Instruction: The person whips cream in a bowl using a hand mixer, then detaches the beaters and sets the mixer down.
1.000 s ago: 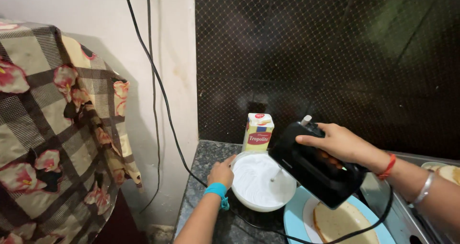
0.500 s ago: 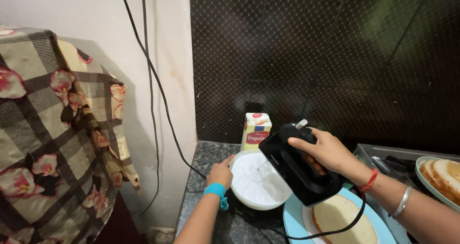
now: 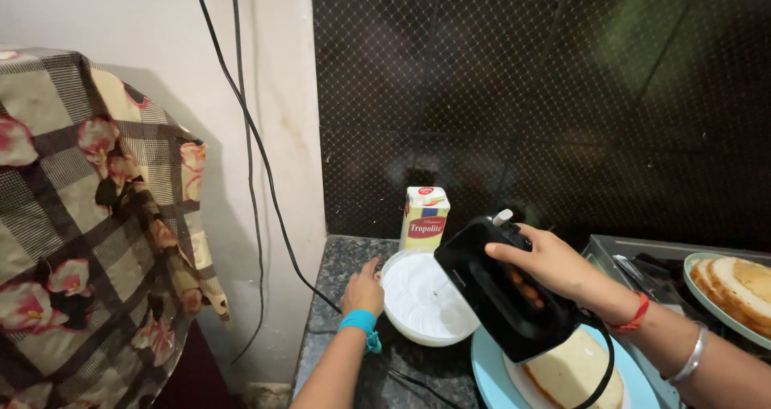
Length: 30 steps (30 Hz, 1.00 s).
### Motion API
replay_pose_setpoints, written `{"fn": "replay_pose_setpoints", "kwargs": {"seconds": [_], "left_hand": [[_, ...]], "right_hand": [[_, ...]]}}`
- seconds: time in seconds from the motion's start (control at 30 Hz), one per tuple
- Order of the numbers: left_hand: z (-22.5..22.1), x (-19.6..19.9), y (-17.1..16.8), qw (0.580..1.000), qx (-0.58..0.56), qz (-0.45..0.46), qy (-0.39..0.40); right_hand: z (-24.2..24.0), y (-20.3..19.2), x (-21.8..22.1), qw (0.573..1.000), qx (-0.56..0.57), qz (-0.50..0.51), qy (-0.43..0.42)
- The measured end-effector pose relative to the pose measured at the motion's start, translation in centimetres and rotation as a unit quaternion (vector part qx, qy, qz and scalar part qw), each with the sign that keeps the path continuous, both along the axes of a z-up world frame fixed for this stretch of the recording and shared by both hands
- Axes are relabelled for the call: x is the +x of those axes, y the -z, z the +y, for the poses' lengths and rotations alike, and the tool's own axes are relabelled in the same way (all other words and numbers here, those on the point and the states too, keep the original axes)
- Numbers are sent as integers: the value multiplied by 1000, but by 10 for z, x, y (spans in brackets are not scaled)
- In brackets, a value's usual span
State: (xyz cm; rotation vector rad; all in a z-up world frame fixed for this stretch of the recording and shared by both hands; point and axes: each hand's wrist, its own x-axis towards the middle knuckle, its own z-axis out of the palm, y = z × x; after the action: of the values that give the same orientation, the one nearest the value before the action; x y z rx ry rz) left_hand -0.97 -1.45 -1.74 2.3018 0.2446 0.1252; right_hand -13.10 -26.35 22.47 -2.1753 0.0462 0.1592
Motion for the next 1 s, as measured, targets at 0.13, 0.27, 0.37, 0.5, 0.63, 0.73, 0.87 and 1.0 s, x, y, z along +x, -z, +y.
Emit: {"fn": "replay_pose_setpoints", "kwargs": {"seconds": [0.13, 0.27, 0.37, 0.5, 0.63, 0.73, 0.87, 1.0], "left_hand": [[1, -12, -14, 1000, -6, 8, -16], [2, -24, -31, 1000, -20, 10, -20], [3, -30, -39, 999, -31, 0, -16], [3, -32, -40, 999, -44, -8, -14], [-2, -28, -30, 996, -65, -61, -15], [-6, -26, -25, 993, -79, -86, -18], [-9, -26, -25, 994, -74, -76, -19], [-13, -26, -25, 995, -68, -65, -17]], "right_hand": [[1, -4, -7, 1000, -7, 2, -23], [0, -8, -2, 999, -30, 15, 10], [-3, -7, -2, 1000, 18, 10, -24], [-9, -7, 0, 989, 128, 66, 34], [-13, -6, -2, 974, 209, 59, 58], [-12, -6, -4, 985, 160, 2, 57], [-12, -1, -7, 987, 150, -44, 29], [-9, -1, -12, 989, 138, -42, 14]]}}
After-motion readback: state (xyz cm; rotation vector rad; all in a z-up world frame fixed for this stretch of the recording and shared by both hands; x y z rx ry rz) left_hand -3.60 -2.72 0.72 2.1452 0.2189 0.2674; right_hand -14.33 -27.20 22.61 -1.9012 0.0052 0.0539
